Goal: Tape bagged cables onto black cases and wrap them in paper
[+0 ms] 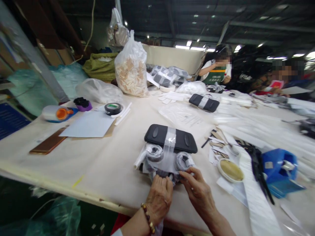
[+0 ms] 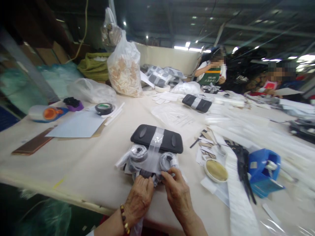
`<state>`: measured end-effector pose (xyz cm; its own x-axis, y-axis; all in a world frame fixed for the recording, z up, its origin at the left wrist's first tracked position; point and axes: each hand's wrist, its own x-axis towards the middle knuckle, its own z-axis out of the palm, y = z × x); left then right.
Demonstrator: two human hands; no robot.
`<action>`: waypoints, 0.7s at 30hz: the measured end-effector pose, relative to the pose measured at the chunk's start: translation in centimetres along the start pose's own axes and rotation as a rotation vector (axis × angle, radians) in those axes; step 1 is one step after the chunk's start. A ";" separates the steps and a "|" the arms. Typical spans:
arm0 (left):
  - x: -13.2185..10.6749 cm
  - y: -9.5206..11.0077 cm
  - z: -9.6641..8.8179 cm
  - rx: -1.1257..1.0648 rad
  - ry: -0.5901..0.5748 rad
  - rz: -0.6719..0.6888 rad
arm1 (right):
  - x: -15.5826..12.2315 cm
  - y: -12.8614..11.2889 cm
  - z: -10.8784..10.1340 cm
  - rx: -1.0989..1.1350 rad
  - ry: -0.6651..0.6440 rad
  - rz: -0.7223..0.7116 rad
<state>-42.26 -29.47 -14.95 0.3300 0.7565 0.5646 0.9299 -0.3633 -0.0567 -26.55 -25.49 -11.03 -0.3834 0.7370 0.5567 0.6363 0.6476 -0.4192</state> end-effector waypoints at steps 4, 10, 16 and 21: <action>0.0 -0.9 0.3 -0.012 0.101 0.081 | -1.6 -1.2 0.1 -0.030 0.018 -0.002; -0.2 -2.4 0.7 -0.041 0.188 0.191 | -7.5 0.3 -2.0 -0.157 0.102 0.037; -0.2 -2.7 1.1 -0.042 0.213 0.241 | -8.6 6.9 -6.6 -0.624 0.228 0.301; 0.0 -2.8 1.0 -0.040 0.226 0.240 | -5.5 12.2 -7.5 -0.708 0.185 0.403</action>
<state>-44.71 -27.89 -15.65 0.4902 0.5090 0.7076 0.8216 -0.5410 -0.1799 -11.70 -23.14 -13.85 0.0406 0.8028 0.5948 0.9952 0.0206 -0.0958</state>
